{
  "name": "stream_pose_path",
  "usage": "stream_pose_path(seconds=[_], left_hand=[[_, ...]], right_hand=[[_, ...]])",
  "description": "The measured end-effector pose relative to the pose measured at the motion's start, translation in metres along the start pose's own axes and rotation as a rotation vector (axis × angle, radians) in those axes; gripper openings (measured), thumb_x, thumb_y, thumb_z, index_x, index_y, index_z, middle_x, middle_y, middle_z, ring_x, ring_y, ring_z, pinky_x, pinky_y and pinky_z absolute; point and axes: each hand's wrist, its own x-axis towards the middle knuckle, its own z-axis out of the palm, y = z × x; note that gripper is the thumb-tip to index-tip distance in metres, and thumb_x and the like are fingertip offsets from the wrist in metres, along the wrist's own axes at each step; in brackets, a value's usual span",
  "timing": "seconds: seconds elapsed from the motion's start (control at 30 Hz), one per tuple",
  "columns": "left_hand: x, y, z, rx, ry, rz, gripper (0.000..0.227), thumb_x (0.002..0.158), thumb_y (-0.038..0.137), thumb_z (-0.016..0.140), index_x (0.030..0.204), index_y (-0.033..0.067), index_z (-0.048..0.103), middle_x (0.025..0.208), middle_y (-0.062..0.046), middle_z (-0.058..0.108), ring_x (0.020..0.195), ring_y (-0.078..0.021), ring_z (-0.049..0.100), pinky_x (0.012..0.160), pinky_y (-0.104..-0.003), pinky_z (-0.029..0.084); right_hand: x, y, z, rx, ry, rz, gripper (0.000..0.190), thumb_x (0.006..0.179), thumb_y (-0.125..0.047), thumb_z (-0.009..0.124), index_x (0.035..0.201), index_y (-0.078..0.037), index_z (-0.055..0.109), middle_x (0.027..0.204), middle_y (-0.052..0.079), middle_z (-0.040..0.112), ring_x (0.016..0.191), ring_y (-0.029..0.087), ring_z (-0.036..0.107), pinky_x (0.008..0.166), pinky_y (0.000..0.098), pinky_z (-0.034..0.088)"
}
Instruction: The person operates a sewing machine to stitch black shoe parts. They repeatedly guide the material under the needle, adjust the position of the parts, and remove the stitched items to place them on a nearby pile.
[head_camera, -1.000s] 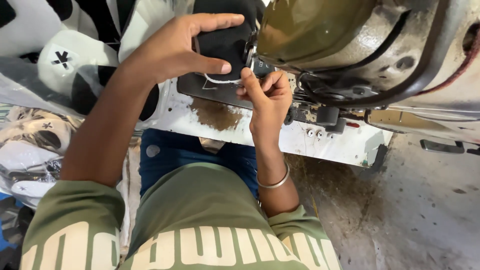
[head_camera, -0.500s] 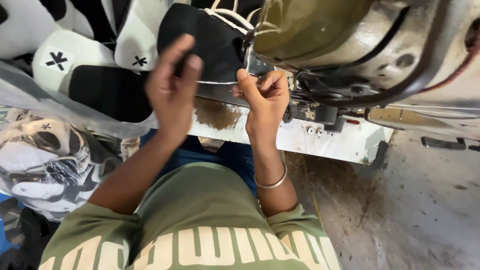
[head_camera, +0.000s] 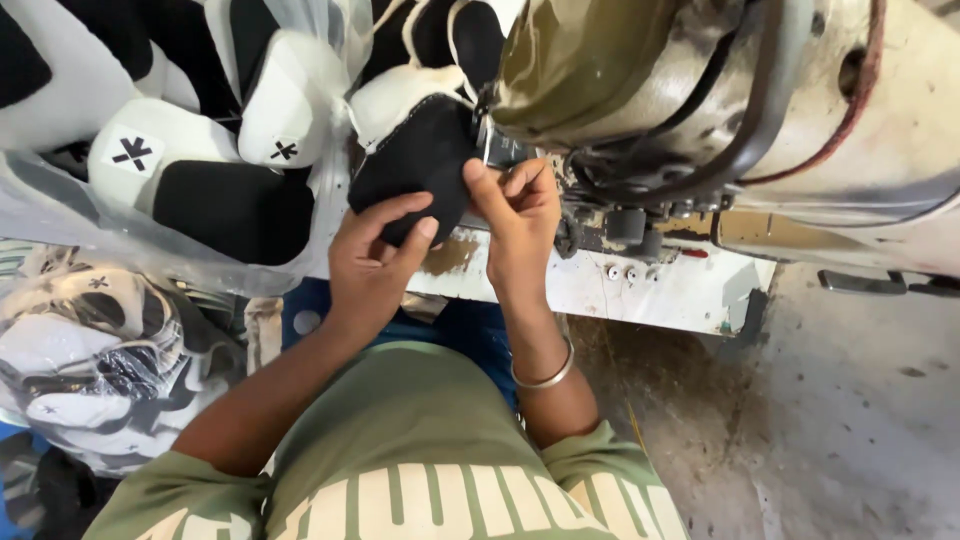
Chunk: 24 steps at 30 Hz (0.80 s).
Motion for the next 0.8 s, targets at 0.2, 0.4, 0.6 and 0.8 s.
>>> stream_pose_path(seconds=[0.2, 0.4, 0.6, 0.8], left_hand=[[0.003, 0.001, 0.007, 0.035, 0.012, 0.033, 0.027, 0.098, 0.003, 0.076, 0.124, 0.0068, 0.073, 0.123, 0.002, 0.06, 0.067, 0.0036, 0.046, 0.054, -0.016, 0.035], [0.017, 0.003, 0.014, 0.109, -0.016, 0.065, 0.03, 0.099, 0.003, 0.077, 0.129, 0.0065, 0.072, 0.122, 0.0, 0.063, 0.069, 0.0029, 0.046, 0.057, -0.017, 0.038], [0.036, 0.014, 0.017, -0.074, -0.095, 0.039, 0.034, 0.102, 0.006, 0.071, 0.135, 0.0024, 0.066, 0.117, 0.0, 0.063, 0.083, 0.0013, 0.058, 0.079, -0.019, 0.061], [0.065, 0.032, 0.015, 0.031, -0.161, 0.086, 0.036, 0.102, 0.007, 0.07, 0.138, 0.0032, 0.063, 0.13, -0.002, 0.069, 0.085, 0.0028, 0.06, 0.07, -0.016, 0.052]], right_hand=[[0.0, 0.0, -0.003, 0.042, -0.039, -0.022, 0.035, 0.098, -0.001, 0.075, 0.089, -0.012, 0.043, 0.084, 0.001, 0.064, 0.076, 0.008, 0.063, 0.07, 0.0255, 0.056], [-0.003, 0.001, -0.005, 0.037, -0.017, -0.012, 0.03, 0.096, 0.0, 0.074, 0.091, -0.01, 0.047, 0.083, -0.003, 0.06, 0.077, 0.007, 0.062, 0.073, 0.0283, 0.06], [-0.003, -0.002, -0.017, -0.015, -0.059, -0.034, 0.03, 0.096, 0.003, 0.075, 0.094, -0.01, 0.048, 0.089, 0.003, 0.067, 0.081, 0.01, 0.067, 0.075, 0.0278, 0.06], [0.002, -0.068, -0.151, -0.721, 0.425, -0.969, 0.037, 0.103, -0.012, 0.079, 0.132, 0.0, 0.058, 0.124, 0.013, 0.07, 0.102, 0.021, 0.071, 0.091, 0.0309, 0.064]])
